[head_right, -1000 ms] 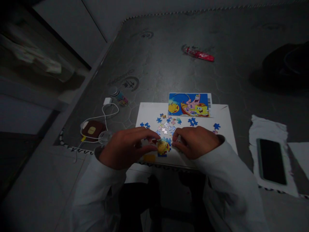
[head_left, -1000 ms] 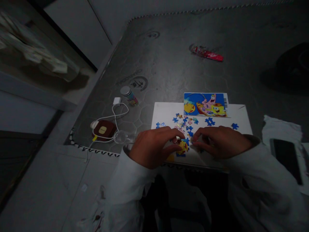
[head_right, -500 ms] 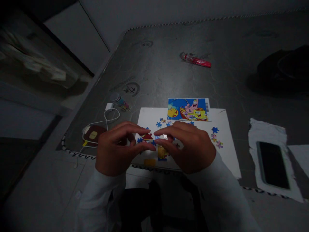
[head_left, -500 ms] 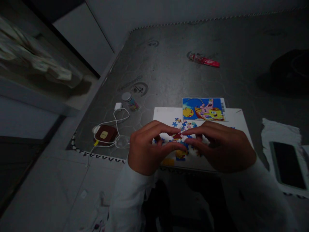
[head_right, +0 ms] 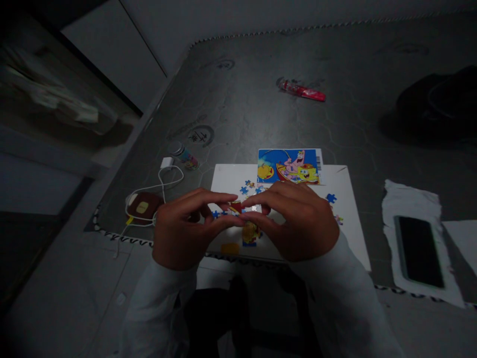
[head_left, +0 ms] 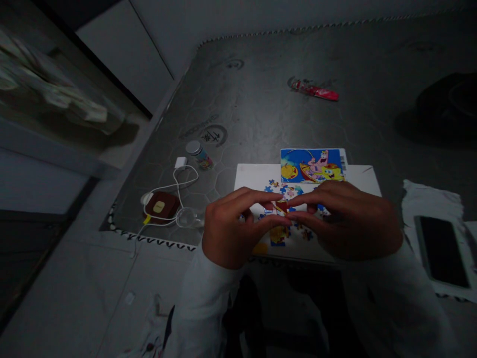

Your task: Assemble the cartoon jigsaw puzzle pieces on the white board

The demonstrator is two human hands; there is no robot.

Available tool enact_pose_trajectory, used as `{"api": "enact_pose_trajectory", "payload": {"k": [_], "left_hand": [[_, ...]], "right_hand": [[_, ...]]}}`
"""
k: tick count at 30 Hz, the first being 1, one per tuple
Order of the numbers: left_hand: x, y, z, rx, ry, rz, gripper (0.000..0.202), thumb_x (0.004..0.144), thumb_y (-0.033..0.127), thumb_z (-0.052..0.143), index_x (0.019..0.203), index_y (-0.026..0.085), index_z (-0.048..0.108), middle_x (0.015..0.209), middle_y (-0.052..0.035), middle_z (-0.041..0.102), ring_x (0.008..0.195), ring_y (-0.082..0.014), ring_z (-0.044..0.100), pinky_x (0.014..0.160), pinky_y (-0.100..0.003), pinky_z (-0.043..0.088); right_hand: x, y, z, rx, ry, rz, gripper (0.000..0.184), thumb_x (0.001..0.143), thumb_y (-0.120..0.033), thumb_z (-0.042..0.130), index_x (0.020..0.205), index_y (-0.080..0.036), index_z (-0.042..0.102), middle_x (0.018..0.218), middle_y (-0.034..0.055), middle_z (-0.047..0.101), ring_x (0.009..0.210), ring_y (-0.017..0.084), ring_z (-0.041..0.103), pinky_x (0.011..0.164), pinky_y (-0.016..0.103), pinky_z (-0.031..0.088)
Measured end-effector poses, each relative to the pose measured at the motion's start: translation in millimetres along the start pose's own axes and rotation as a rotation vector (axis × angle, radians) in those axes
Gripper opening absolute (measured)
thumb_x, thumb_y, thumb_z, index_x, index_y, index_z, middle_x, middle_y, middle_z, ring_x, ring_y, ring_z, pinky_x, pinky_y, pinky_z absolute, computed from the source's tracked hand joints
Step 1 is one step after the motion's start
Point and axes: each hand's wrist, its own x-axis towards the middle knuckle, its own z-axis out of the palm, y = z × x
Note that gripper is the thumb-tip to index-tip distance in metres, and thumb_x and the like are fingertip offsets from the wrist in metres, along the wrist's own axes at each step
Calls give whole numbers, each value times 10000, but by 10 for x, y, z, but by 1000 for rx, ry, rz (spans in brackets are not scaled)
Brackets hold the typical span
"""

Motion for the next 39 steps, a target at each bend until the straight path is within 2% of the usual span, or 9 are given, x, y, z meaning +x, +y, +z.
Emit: {"api": "enact_pose_trajectory", "payload": {"k": [7,11,16,24,28,35,39], "left_hand": [[-11,2,-10,17,-12,-37,268,726,311,901,929,180,785,784,15,781,456,-28,494,438,-158,423],[-22,-42,-44,3,-58,-4,274,733,246,893,982,186,795,837,1,806,516,-46,578,513,-169,503],[-31,-81,-57,-63,-75,54,222,800,224,845,1014,189,798,921,-28,823,621,-79,688,561,-181,558],[-53,-66,-41,-24,-15,14,198,792,285,853,968,205,809,891,-12,827,596,-84,708,525,-180,544],[-50,-51,-40,-28,5,2,188,785,258,856,957,201,807,902,-14,828,625,-95,728,522,-180,547],[-53,-55,-39,-50,-12,-7,195,788,270,859,971,221,810,864,5,825,558,-63,687,493,-169,530],[-50,-70,-40,-67,-59,-8,201,803,251,843,1001,230,811,896,-10,827,608,-96,727,559,-193,587]], "right_hand": [[9,28,-14,-6,39,-57,113,946,-328,694,911,-245,764,712,-3,730,662,142,664,598,273,446],[-12,27,-18,-35,45,-44,95,945,-305,693,918,-255,768,735,3,740,674,159,671,621,293,461],[-44,10,5,-42,93,-15,156,971,-341,652,890,-268,763,737,12,736,672,169,673,621,317,458],[-38,11,-6,-39,46,14,147,980,-367,638,1004,-281,755,714,-1,729,677,179,676,671,346,457],[-54,24,-1,-24,24,1,186,991,-378,619,1070,-269,747,738,0,733,693,180,679,684,350,449],[-69,9,-15,-70,40,-6,217,998,-404,592,1080,-287,756,755,19,738,726,204,691,695,367,484],[-52,5,-45,-83,46,-14,190,995,-368,604,1078,-299,760,759,20,743,697,200,680,670,361,495]]}}
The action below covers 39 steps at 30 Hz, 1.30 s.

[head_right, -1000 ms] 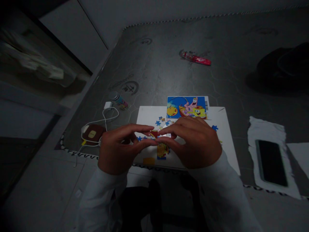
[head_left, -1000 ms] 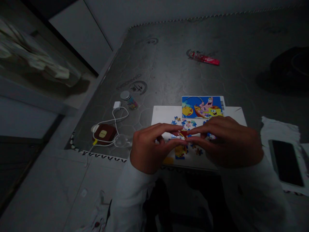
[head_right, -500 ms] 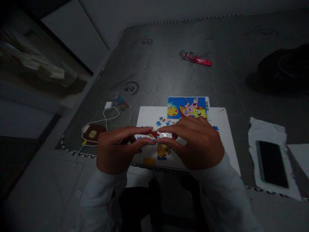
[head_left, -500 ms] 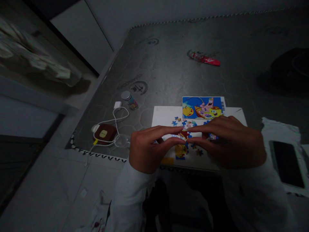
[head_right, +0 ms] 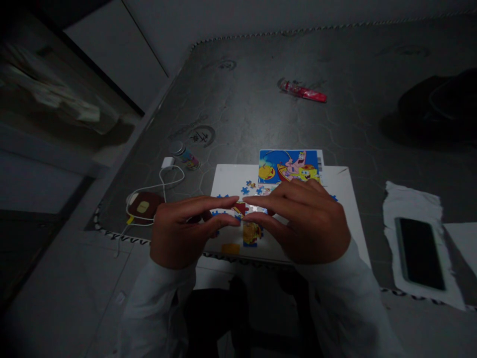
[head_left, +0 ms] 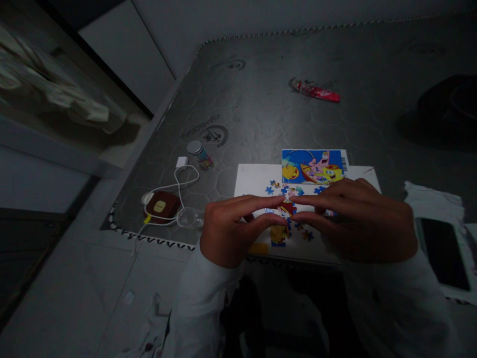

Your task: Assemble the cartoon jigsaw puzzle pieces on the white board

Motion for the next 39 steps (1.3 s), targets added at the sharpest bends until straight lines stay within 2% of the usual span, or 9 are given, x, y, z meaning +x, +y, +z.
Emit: {"api": "enact_pose_trajectory", "payload": {"k": [6,11,15,21,25,31,39], "left_hand": [[4,-7,-3,-29,-12,11,223,818,179,819,1034,229,800,981,-12,826,777,-136,782,702,-223,645],[-8,-3,1,-42,-12,60,286,826,119,800,1090,226,783,1035,-17,818,856,-148,792,780,-241,665],[-17,18,6,-21,7,57,279,847,128,782,1088,268,785,1042,3,816,864,-153,794,788,-250,678],[-16,4,0,-23,6,109,314,849,105,772,1119,265,772,1055,-1,814,864,-135,790,811,-241,674],[-5,-5,-4,-4,6,132,297,860,111,765,1114,265,775,1047,0,816,856,-130,790,811,-228,665],[5,-3,1,10,34,144,237,849,125,780,1064,223,791,1008,-9,822,844,-123,790,787,-191,649],[-2,-14,-1,46,23,146,221,853,146,782,1054,238,788,1013,3,821,830,-125,791,775,-206,652]], "right_hand": [[56,31,-63,-6,-43,-72,159,960,-313,669,1092,-283,752,751,17,741,650,195,672,613,346,478],[49,6,-46,14,-10,-50,137,937,-299,698,1058,-274,758,745,21,737,687,210,695,633,354,480],[14,-13,-14,10,5,-15,145,961,-325,661,1064,-292,757,785,29,752,712,221,698,678,374,491],[-8,5,-20,6,-45,0,195,992,-373,603,1109,-331,752,779,25,747,742,225,700,709,385,489],[-4,-1,-19,32,-36,27,225,1008,-395,564,1089,-317,760,767,37,741,759,238,702,721,401,476],[12,-22,-26,18,-37,-2,200,1000,-365,589,1066,-289,762,776,40,744,740,227,700,686,383,468],[9,-5,-21,-14,-43,-17,180,999,-364,592,1073,-313,749,785,28,748,716,223,694,662,381,466]]}}
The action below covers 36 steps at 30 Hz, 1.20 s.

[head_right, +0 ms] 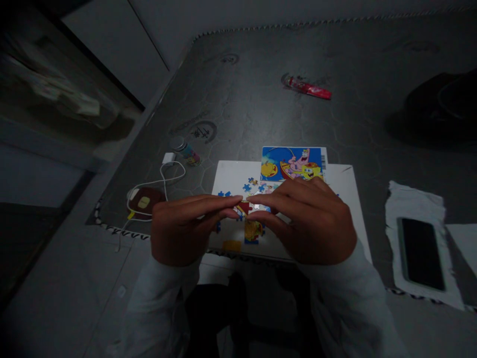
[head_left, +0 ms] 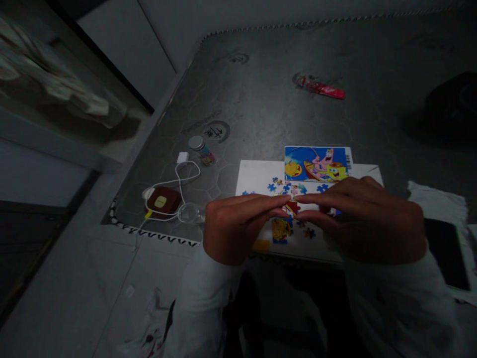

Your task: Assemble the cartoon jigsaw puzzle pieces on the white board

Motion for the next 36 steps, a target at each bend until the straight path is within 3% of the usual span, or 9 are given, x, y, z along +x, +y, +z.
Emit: {"api": "enact_pose_trajectory", "payload": {"k": [14,27,36], "left_hand": [[-19,-46,23,27,-38,0,197,863,158,775,1054,208,777,1032,-10,819,845,-121,789,776,-200,628],[-2,-11,40,113,-36,-9,173,884,204,764,1055,212,786,985,4,826,799,-110,783,727,-178,602],[29,-7,29,76,-58,-59,159,879,193,769,1036,199,793,950,-3,828,812,-117,776,753,-183,584]], "right_hand": [[12,30,11,13,-24,-16,95,941,-315,694,1023,-290,735,754,7,736,687,214,697,638,370,459],[-10,47,52,-57,-12,-25,223,1009,-384,576,1022,-242,747,754,32,729,708,213,686,667,357,443],[3,84,33,-55,-27,-35,196,993,-367,616,1036,-230,749,725,14,719,653,177,667,651,321,423]]}}
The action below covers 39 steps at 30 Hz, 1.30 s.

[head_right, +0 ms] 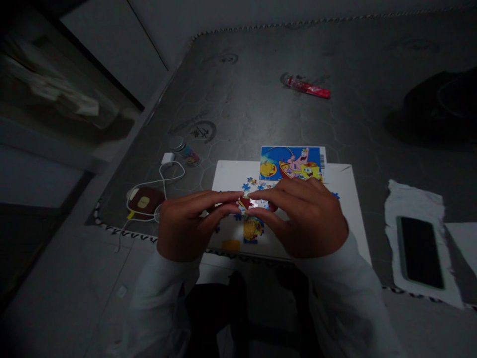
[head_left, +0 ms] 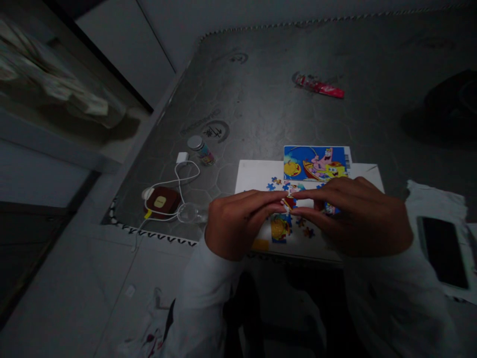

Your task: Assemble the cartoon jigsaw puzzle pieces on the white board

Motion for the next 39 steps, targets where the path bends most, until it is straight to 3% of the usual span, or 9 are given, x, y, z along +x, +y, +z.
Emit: {"api": "enact_pose_trajectory", "payload": {"k": [6,12,16,19,23,28,32,39], "left_hand": [[22,79,-24,-90,-53,-209,179,916,175,720,1082,201,783,1007,-18,821,756,-103,735,711,-196,569],[9,102,-41,-172,-101,-412,201,885,189,721,1073,233,776,901,27,795,496,-43,536,527,-183,460],[6,53,-44,-90,-162,-466,181,887,183,688,1026,250,783,863,38,779,475,-49,482,498,-202,400],[-22,-41,-63,31,-331,-457,176,922,219,663,1018,281,797,954,26,793,567,-79,566,579,-232,431],[-62,-129,-84,162,-578,-576,173,929,273,662,1044,323,780,975,45,808,664,-130,658,649,-279,438],[-63,-119,-75,259,-718,-724,111,851,282,730,956,317,736,915,79,808,807,-185,720,688,-307,418],[-63,-124,-62,300,-732,-769,95,834,325,756,920,318,716,875,85,805,834,-195,726,691,-311,411],[-85,-151,-63,335,-686,-779,146,805,334,789,891,272,688,853,46,802,800,-216,720,678,-315,407]], "right_hand": [[-46,116,-17,-32,-164,-32,285,995,-452,586,1183,-288,724,744,12,725,626,186,651,618,341,360],[3,-25,34,-72,-101,7,326,1029,-457,521,1058,-239,762,717,19,726,685,184,676,637,332,335],[-15,-56,88,-101,-103,65,327,1022,-445,526,1016,-231,772,735,31,733,736,212,685,672,349,357],[-33,15,118,-117,-257,152,267,976,-441,584,944,-263,780,743,20,740,749,221,680,689,359,379],[-8,142,97,-139,-632,356,193,882,-470,680,837,-318,791,777,6,754,707,212,658,622,342,369],[-43,207,139,-82,-978,634,128,787,-464,765,817,-340,777,834,-10,772,690,213,662,600,338,401],[-169,256,271,-60,-1079,698,206,746,-443,782,912,-327,743,876,2,776,759,234,693,621,350,421],[-250,317,332,-10,-1050,566,102,750,-389,728,824,-320,749,789,-4,755,693,216,684,517,309,370]]}}
